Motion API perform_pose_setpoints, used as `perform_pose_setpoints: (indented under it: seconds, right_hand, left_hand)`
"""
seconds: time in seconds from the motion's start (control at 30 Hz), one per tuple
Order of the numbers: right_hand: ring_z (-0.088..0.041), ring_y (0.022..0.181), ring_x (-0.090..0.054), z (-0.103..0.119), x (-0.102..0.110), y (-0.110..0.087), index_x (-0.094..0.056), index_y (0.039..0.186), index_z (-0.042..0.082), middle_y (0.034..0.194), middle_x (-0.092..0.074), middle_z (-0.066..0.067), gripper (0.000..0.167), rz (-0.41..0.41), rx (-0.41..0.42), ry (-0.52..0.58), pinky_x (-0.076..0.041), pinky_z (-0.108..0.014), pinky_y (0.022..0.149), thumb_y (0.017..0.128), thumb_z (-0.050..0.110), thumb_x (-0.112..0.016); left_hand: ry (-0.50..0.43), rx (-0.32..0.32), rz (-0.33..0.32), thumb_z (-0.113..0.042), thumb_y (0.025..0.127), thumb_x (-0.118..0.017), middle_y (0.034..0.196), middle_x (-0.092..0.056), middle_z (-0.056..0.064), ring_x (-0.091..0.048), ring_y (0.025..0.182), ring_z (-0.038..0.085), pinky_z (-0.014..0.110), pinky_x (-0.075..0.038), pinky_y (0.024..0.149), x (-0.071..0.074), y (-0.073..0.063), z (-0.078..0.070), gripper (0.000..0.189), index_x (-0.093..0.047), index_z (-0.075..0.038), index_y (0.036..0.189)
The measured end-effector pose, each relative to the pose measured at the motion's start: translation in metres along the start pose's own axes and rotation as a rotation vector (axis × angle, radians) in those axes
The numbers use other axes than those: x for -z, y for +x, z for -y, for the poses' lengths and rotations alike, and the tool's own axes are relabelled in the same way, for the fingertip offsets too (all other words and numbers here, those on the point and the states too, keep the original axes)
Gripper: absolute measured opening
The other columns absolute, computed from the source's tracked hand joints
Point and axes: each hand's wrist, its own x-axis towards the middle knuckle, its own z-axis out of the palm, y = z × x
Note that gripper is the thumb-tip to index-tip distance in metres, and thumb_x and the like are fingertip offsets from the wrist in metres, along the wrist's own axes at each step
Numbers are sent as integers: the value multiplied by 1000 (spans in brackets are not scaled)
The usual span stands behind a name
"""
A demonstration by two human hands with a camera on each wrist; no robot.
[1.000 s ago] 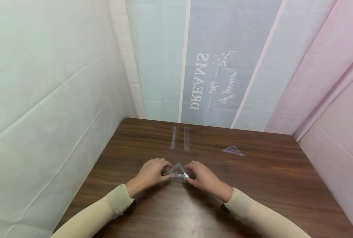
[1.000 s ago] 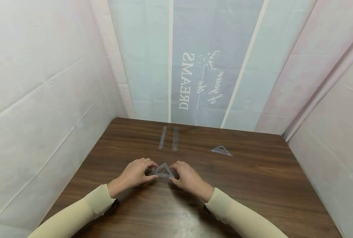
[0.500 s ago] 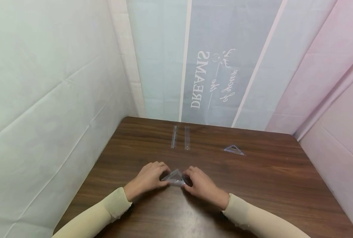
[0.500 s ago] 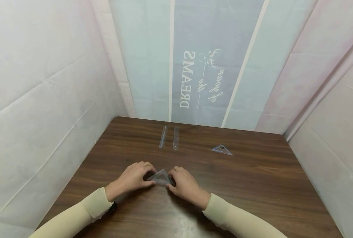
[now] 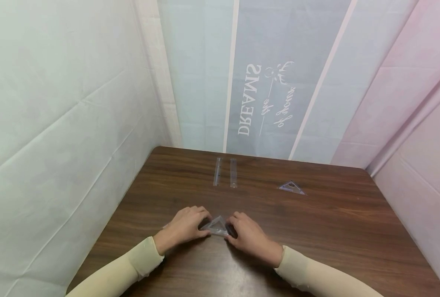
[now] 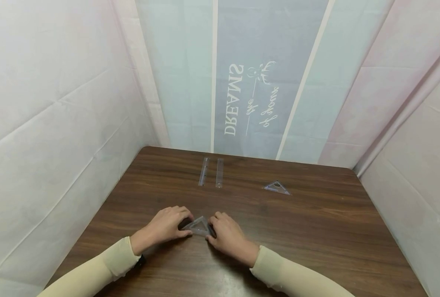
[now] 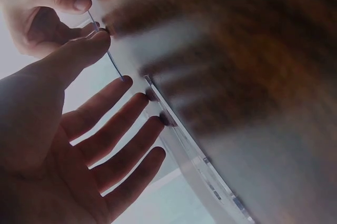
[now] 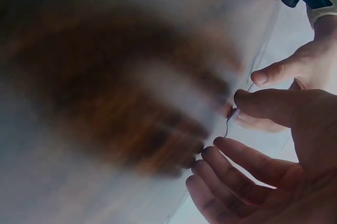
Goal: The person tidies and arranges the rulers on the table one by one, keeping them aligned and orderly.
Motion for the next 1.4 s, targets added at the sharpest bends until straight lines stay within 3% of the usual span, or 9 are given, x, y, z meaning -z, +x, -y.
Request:
perform_pose_setpoints:
  seconds: [0.8,1.4]
  right_hand:
    - [-10,85,-48,4,1,-1,-75,107,9,96,-54,7,31,-2,6,-49,-46,-26,68,87,27,-91]
    - [-10,85,-49,2,0,0,-75,109,9,96,-54,7,32,-8,14,-67,-47,-25,69,88,28,-91]
  left_hand:
    - [78,-30,-1,-51,86,-89,105,-70,-6,-66,91,16,37,-57,79,3,2,-4,39,-74,-21,105]
    - [40,-34,-12,-48,85,-91,102,-67,-6,-62,88,14,34,-56,76,4,2,-3,40,-73,-20,106]
